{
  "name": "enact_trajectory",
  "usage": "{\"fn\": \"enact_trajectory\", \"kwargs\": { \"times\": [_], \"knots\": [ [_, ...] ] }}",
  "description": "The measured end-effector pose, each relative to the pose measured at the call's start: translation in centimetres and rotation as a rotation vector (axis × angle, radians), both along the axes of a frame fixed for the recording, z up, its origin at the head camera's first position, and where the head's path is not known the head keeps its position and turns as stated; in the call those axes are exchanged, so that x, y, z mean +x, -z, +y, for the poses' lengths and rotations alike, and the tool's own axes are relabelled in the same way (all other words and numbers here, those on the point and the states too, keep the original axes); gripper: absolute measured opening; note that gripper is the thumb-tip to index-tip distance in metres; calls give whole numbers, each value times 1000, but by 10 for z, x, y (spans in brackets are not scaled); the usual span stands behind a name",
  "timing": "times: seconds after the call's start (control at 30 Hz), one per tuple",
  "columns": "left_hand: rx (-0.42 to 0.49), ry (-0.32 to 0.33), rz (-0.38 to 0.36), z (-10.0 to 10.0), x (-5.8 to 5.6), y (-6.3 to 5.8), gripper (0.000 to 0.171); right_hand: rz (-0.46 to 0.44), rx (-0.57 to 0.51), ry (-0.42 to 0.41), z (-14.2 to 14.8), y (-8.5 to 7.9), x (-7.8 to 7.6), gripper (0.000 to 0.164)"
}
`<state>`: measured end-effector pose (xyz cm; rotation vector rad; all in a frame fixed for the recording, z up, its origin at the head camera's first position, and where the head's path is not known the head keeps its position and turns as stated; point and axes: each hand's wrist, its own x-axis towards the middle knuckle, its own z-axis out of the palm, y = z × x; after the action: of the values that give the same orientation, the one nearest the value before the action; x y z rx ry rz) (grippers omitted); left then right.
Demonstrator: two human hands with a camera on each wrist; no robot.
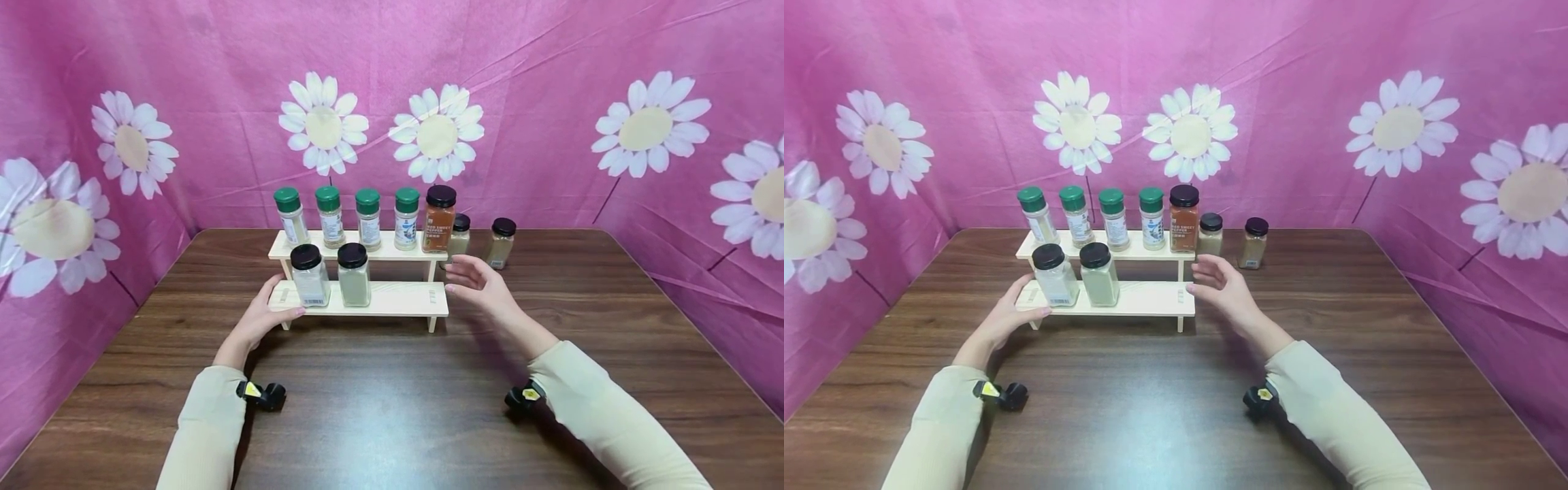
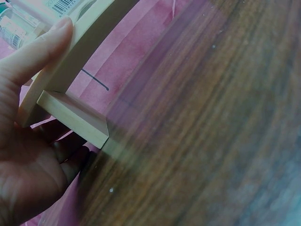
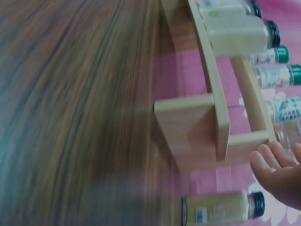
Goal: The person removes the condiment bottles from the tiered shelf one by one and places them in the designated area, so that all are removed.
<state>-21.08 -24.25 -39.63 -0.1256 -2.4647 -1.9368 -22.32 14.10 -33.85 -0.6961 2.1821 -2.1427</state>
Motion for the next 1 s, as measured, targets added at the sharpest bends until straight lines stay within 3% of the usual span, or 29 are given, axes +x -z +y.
{"fn": "enact_trajectory", "kwargs": {
  "times": [0.43,0.8,1.0],
  "knots": [
    [-4,-2,13,0,2,-4,82,23,23,-62,-44,-4,-2,51],
    [-12,-5,9,2,4,-3,82,-44,33,-62,-70,-3,-2,58],
    [-14,-8,6,2,5,-3,83,-7,63,-49,-83,0,-2,63]
  ]
}}
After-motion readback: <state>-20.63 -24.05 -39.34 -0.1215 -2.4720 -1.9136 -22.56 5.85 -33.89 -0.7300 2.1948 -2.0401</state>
